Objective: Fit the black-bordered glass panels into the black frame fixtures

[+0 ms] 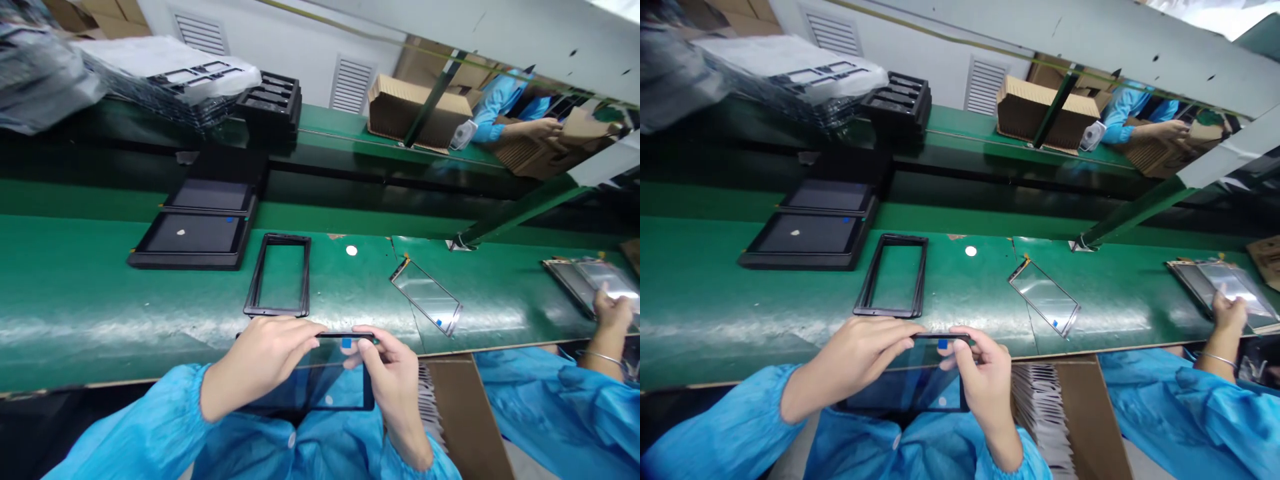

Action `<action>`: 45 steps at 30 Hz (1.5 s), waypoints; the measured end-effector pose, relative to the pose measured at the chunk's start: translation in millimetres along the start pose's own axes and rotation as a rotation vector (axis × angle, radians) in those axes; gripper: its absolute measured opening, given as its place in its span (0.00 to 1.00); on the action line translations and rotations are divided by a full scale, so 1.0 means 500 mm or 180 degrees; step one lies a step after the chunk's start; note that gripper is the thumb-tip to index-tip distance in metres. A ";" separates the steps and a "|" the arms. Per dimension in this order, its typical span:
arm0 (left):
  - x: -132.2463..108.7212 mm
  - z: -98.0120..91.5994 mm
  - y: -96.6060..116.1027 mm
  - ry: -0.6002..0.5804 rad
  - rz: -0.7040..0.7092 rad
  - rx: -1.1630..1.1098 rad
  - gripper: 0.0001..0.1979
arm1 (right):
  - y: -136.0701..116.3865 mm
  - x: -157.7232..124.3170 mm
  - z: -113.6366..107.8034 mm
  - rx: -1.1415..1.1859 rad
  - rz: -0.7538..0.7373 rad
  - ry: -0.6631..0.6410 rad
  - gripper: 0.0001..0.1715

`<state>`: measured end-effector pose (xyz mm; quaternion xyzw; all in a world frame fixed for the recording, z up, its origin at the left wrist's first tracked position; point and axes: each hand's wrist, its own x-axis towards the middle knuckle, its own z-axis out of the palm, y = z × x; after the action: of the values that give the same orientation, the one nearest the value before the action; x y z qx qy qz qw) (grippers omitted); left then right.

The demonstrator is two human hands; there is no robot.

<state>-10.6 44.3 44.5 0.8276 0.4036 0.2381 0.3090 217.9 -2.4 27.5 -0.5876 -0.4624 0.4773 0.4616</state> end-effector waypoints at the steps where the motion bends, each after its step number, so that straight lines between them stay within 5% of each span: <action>1: 0.001 0.000 0.004 -0.0098 -0.0030 -0.0133 0.17 | -0.001 0.003 0.006 0.0021 -0.0054 -0.0121 0.16; 6: 0.004 0.005 0.015 -0.0309 -0.0822 -0.1369 0.20 | -0.004 0.019 0.016 0.0770 0.0115 -0.0660 0.23; 10: -0.008 0.011 0.016 0.0033 -0.1647 -0.2544 0.22 | 0.002 0.029 -0.009 0.0952 0.0412 -0.0291 0.24; 16: -0.022 0.021 0.023 0.0300 -0.1810 -0.3145 0.22 | 0.018 0.034 -0.005 0.0987 0.0373 -0.0084 0.25; 28: -0.034 0.048 0.004 0.0407 -0.1734 -0.3072 0.23 | -0.011 0.034 0.005 0.0732 -0.0166 0.0121 0.25; 32: -0.033 0.030 -0.002 0.0342 -0.1309 -0.2332 0.24 | -0.005 0.032 0.008 0.0286 -0.0402 -0.0146 0.24; 36: -0.023 0.014 0.006 -0.0342 -0.0714 -0.0924 0.32 | -0.005 0.036 0.040 -0.0134 -0.0735 -0.0485 0.15; 39: -0.023 0.019 0.010 -0.0677 -0.0855 -0.1076 0.30 | 0.000 0.049 0.033 -0.0205 -0.1050 0.0020 0.11; 42: -0.035 0.021 0.007 -0.0187 -0.1479 -0.1948 0.25 | 0.026 0.061 -0.022 -0.0409 -0.1179 0.0999 0.16; 45: -0.046 0.015 0.007 0.0442 -0.1897 -0.2477 0.25 | 0.070 0.065 -0.078 -0.0007 -0.0527 0.0954 0.23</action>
<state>-17.0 21.4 38.1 0.4816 0.5234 0.3270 0.6222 263.9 20.5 -6.7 -0.6127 -0.4357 0.3441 0.5625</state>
